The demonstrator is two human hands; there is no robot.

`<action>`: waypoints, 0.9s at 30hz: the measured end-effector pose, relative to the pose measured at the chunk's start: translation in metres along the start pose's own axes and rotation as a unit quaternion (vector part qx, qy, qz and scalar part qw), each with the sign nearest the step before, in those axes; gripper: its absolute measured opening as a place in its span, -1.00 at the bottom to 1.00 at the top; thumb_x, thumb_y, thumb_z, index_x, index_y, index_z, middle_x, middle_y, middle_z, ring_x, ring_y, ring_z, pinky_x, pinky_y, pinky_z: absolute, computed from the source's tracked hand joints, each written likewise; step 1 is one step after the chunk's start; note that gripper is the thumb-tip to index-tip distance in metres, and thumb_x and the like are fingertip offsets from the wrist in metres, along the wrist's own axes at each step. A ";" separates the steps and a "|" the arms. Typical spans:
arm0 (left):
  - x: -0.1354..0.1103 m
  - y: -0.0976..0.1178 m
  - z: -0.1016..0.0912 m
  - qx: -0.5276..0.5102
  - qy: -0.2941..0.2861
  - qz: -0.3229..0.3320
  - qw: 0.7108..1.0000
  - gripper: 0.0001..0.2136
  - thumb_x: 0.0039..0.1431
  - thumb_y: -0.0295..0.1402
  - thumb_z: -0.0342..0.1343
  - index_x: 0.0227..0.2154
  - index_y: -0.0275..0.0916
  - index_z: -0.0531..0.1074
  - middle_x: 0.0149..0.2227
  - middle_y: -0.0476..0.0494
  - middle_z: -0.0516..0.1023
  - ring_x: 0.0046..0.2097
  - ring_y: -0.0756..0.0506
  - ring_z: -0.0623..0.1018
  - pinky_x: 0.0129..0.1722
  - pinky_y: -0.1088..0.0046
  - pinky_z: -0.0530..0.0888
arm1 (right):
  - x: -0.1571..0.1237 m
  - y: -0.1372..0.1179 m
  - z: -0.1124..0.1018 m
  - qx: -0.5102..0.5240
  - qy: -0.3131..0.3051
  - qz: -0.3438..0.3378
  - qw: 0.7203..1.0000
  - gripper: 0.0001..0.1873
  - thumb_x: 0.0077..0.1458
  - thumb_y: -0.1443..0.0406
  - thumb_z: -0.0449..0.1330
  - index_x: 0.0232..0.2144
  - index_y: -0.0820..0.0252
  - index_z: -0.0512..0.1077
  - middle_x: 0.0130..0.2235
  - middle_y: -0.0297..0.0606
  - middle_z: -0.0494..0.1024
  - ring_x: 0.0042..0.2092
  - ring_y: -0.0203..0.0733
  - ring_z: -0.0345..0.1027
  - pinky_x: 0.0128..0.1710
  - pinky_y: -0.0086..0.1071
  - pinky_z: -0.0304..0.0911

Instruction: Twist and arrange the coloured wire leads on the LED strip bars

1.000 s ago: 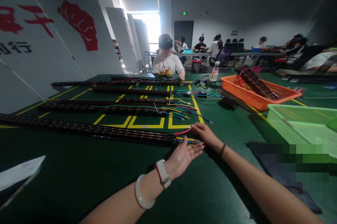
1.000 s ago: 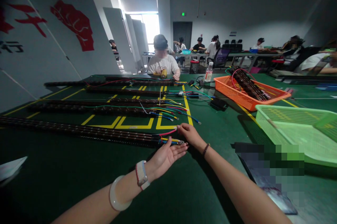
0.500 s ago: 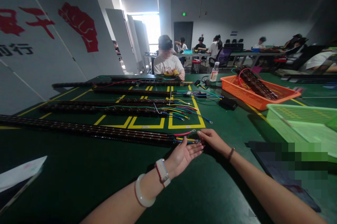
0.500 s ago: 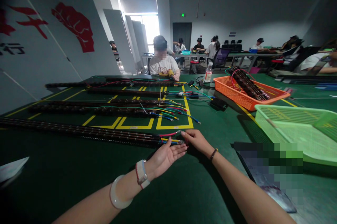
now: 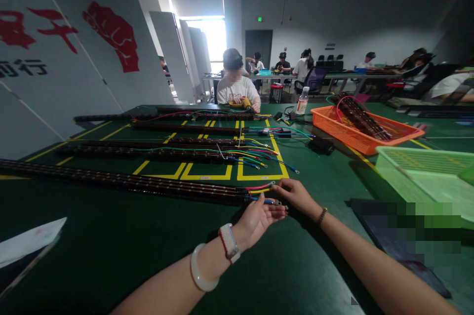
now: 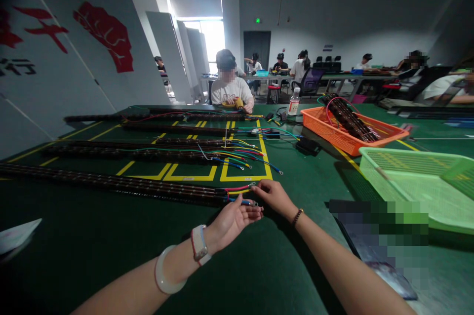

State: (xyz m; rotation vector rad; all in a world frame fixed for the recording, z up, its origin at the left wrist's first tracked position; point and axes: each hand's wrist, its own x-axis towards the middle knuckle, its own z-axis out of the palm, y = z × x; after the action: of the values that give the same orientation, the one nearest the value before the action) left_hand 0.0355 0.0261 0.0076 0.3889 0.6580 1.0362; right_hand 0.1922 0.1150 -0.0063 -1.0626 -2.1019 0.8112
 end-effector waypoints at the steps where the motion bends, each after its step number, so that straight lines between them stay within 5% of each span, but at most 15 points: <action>1: -0.001 0.000 0.000 -0.001 0.004 0.001 1.000 -0.59 0.28 -0.18 -0.20 -0.35 -0.43 0.40 -0.34 -0.38 0.56 -0.27 -0.15 0.57 -0.07 0.25 0.38 | 0.002 0.000 0.001 -0.007 0.007 0.005 1.000 -0.58 0.10 0.00 0.07 -0.55 0.21 0.33 -0.55 -0.37 0.33 -0.49 -0.32 0.17 -0.51 -0.47 0.04; 12: -0.004 0.001 0.001 -0.008 0.018 0.005 1.000 -0.66 0.29 -0.24 -0.20 -0.35 -0.39 0.38 -0.43 -0.28 0.55 -0.36 -0.10 0.55 -0.20 0.35 0.39 | -0.005 0.002 -0.004 -0.002 -0.015 0.060 0.998 -0.44 0.04 -0.10 0.07 -0.72 0.20 0.20 -0.69 -0.44 0.16 -0.60 -0.38 -0.02 -0.59 -0.46 -0.12; 14: -0.004 0.001 0.001 -0.006 0.018 0.004 1.000 -0.64 0.29 -0.22 -0.20 -0.35 -0.40 0.39 -0.43 -0.27 0.54 -0.36 -0.09 0.54 -0.21 0.36 0.38 | -0.009 -0.001 -0.007 -0.046 0.007 0.021 0.999 -0.40 0.09 -0.09 0.03 -0.77 0.19 0.16 -0.71 -0.43 0.11 -0.61 -0.38 -0.05 -0.58 -0.43 -0.13; 19: -0.003 0.000 0.000 -0.005 0.041 0.010 0.999 -0.64 0.27 -0.21 -0.14 -0.39 -0.42 0.41 -0.46 -0.20 0.48 -0.41 -0.03 0.48 -0.28 0.42 0.36 | -0.019 -0.014 -0.007 -0.175 0.006 -0.210 0.962 -0.52 0.16 0.06 0.03 -0.68 0.19 0.34 -0.62 -0.32 0.28 -0.51 -0.31 0.10 -0.43 -0.38 -0.05; 27: 0.000 -0.003 -0.004 0.041 0.020 0.023 0.999 -0.63 0.22 -0.09 -0.09 -0.35 -0.36 0.36 -0.50 -0.13 0.44 -0.51 0.04 0.35 -0.44 0.49 0.26 | -0.016 -0.016 -0.005 -0.231 0.016 -0.232 0.945 -0.60 0.20 0.14 0.03 -0.56 0.21 0.43 -0.55 -0.27 0.38 -0.46 -0.28 0.16 -0.32 -0.36 0.01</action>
State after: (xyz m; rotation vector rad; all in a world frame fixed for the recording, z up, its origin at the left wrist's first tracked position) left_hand 0.0343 0.0246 0.0029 0.4567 0.7323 1.0645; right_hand 0.1966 0.0948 0.0047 -0.7337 -2.4379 0.0699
